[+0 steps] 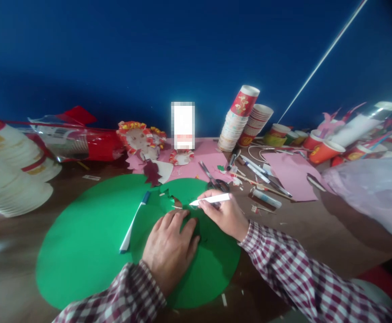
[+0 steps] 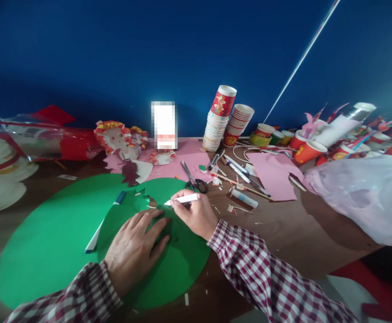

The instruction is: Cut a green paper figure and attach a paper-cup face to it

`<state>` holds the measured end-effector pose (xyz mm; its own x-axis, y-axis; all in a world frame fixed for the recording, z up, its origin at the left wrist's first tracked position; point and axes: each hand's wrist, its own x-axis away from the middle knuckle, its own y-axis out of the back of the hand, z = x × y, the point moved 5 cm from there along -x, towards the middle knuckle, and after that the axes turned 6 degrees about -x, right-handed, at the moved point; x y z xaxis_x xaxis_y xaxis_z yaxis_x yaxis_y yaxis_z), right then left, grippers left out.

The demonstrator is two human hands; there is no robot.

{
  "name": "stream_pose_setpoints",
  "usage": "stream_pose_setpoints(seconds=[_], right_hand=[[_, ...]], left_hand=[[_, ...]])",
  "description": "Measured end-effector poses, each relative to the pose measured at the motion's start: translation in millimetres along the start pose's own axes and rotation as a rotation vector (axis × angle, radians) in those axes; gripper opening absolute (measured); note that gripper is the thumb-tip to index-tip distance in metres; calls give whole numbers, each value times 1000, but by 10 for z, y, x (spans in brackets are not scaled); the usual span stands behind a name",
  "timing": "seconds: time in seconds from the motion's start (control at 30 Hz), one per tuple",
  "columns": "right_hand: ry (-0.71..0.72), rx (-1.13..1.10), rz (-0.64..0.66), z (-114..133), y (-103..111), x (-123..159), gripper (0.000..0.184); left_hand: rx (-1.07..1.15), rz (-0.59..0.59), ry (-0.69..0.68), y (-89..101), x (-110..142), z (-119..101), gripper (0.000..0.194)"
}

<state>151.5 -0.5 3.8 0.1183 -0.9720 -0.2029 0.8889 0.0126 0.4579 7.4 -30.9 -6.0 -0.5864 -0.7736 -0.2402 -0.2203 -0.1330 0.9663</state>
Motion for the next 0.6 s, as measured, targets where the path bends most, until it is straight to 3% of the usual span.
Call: stream_pose_setpoints(seconds=[0.6], right_hand=[[4, 35, 3, 5, -6, 0, 17]], left_hand=[[13, 1, 7, -7, -3, -2, 28]])
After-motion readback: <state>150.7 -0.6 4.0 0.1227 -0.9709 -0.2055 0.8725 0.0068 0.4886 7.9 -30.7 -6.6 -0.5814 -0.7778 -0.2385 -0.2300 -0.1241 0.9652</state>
